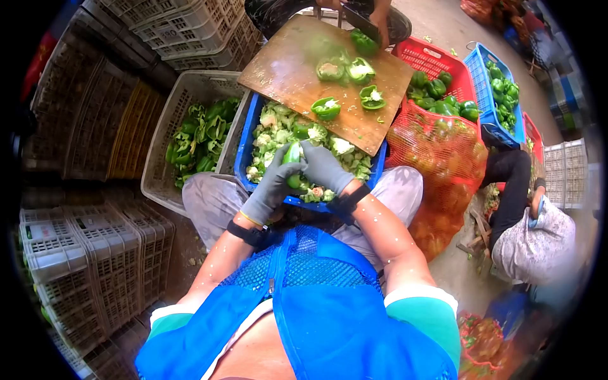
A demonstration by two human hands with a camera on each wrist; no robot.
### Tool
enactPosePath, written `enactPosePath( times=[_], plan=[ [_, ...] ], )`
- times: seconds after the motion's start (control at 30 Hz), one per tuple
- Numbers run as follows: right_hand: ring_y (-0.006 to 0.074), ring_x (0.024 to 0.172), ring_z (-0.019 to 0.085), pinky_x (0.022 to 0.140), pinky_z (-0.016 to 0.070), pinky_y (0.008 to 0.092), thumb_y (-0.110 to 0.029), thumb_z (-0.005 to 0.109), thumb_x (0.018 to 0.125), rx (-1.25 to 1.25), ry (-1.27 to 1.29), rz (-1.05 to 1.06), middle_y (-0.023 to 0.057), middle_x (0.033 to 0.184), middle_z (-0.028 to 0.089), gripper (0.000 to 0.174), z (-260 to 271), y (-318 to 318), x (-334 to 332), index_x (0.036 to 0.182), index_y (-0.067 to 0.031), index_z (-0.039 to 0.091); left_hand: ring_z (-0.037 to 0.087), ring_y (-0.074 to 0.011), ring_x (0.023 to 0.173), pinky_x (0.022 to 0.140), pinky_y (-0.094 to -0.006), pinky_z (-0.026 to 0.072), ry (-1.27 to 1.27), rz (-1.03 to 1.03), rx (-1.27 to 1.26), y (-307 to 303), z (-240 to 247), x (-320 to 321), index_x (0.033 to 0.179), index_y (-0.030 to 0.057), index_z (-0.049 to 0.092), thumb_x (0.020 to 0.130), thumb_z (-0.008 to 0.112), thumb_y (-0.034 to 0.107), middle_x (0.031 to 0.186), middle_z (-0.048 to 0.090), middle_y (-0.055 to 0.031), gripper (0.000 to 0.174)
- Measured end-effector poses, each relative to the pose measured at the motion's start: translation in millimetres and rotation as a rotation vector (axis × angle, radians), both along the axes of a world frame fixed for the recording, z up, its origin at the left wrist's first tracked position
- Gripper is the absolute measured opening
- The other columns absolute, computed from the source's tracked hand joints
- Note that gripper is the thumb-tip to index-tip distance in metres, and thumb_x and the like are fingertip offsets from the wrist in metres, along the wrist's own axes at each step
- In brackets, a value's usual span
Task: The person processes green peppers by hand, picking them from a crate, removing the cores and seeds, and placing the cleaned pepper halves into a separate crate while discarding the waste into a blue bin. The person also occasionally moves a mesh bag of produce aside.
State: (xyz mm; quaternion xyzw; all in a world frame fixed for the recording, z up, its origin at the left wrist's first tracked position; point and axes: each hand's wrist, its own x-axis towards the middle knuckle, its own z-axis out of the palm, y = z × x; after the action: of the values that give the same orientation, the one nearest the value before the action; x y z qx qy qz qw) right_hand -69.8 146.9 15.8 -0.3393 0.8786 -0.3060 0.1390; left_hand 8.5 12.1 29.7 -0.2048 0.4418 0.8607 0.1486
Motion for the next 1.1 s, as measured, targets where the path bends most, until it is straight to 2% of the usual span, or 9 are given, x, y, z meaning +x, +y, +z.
enactPosePath(
  times=[0.07, 0.17, 0.37, 0.43, 0.5, 0.7, 0.83, 1.03, 1.1],
  plan=[
    [0.0342, 0.075, 0.065, 0.063, 0.051, 0.043, -0.024, 0.055, 0.086, -0.239, -0.106, -0.075, 0.0261, 0.08, 0.062, 0.033, -5, 4, -1, 0.102, 0.0055, 0.053, 0.058, -0.023, 0.093, 0.069, -0.0363, 0.0563, 0.102, 0.031, 0.195, -9, -10, 4, 0.129, 0.0106, 0.036, 0.075, 0.061, 0.008, 0.11, 0.052, -0.0095, 0.06],
    [0.017, 0.067, 0.065, 0.045, 0.0493, 0.0264, -0.027, 0.052, 0.089, -0.851, -1.129, -0.437, 0.0128, 0.082, 0.064, 0.03, 0, 26, -18, 0.098, 0.0019, 0.053, 0.06, -0.025, 0.093, 0.071, -0.0384, 0.057, 0.07, 0.103, 0.414, -30, 4, 14, 0.126, 0.0108, 0.042, 0.071, 0.057, 0.004, 0.107, 0.054, -0.0112, 0.058],
    [0.0269, 0.084, 0.065, 0.072, 0.0524, 0.0346, -0.039, 0.057, 0.086, 0.027, -0.23, -0.096, 0.0194, 0.093, 0.065, 0.045, 28, 54, -64, 0.107, 0.0012, 0.057, 0.05, -0.0398, 0.111, 0.095, -0.0558, 0.0412, 0.299, 0.588, 0.572, -122, 0, 32, 0.126, 0.0029, 0.042, 0.08, 0.065, 0.029, 0.122, 0.05, -0.0206, 0.058],
    [0.0342, 0.092, 0.063, 0.085, 0.0478, 0.039, -0.041, 0.06, 0.082, 0.093, -0.047, -0.361, 0.0239, 0.098, 0.064, 0.045, 30, 31, -88, 0.101, -0.0001, 0.061, 0.036, -0.0428, 0.128, 0.107, -0.0604, 0.0251, 0.351, 0.737, 0.749, -130, 9, 32, 0.131, -0.0023, 0.036, 0.082, 0.065, 0.039, 0.137, 0.039, -0.0254, 0.07],
    [0.036, 0.093, 0.063, 0.083, 0.0492, 0.0395, -0.039, 0.062, 0.08, 0.171, 0.271, -0.503, 0.0241, 0.099, 0.064, 0.043, 22, 12, -109, 0.099, -0.0014, 0.063, 0.049, -0.0408, 0.119, 0.104, -0.0599, 0.0323, 0.135, 0.759, 0.887, -119, 13, 25, 0.124, 0.0018, 0.046, 0.083, 0.065, 0.039, 0.129, 0.048, -0.0234, 0.059],
    [0.0345, 0.087, 0.065, 0.072, 0.0523, 0.0436, -0.025, 0.061, 0.078, 0.529, 0.047, -0.237, 0.0218, 0.094, 0.065, 0.03, 13, -17, -106, 0.099, -0.0043, 0.064, 0.053, -0.0361, 0.107, 0.086, -0.0498, 0.0489, -0.064, 0.247, 0.284, -48, -30, -11, 0.131, 0.0146, 0.041, 0.086, 0.064, 0.029, 0.122, 0.048, -0.0129, 0.052],
    [0.0381, 0.075, 0.062, 0.068, 0.05, 0.046, -0.014, 0.057, 0.077, 0.07, 0.148, -0.082, 0.0206, 0.084, 0.064, 0.022, -19, -18, -48, 0.096, -0.0047, 0.06, 0.059, -0.0296, 0.099, 0.072, -0.0471, 0.0543, -0.114, 0.12, 0.205, -18, -35, -29, 0.136, 0.0279, 0.032, 0.085, 0.066, 0.032, 0.125, 0.047, -0.0116, 0.061],
    [0.0113, 0.07, 0.061, 0.052, 0.0467, 0.0208, -0.019, 0.048, 0.094, -0.619, -0.619, -0.796, 0.0046, 0.083, 0.062, 0.018, -11, 17, -54, 0.1, -0.0059, 0.059, 0.063, -0.0264, 0.078, 0.055, -0.0326, 0.057, -0.015, 0.254, 0.335, -61, -41, -13, 0.117, 0.0094, 0.05, 0.081, 0.058, 0.003, 0.102, 0.058, -0.0087, 0.038],
    [0.0188, 0.067, 0.063, 0.062, 0.0512, 0.0319, -0.025, 0.053, 0.09, -0.243, -0.627, -0.326, 0.0127, 0.082, 0.065, 0.026, 9, 31, -74, 0.1, -0.0038, 0.063, 0.064, -0.028, 0.083, 0.059, -0.0305, 0.0588, 0.037, 0.485, 0.439, -92, -29, -6, 0.114, 0.0072, 0.053, 0.082, 0.063, 0.01, 0.102, 0.06, -0.0121, 0.033]
  ],
)
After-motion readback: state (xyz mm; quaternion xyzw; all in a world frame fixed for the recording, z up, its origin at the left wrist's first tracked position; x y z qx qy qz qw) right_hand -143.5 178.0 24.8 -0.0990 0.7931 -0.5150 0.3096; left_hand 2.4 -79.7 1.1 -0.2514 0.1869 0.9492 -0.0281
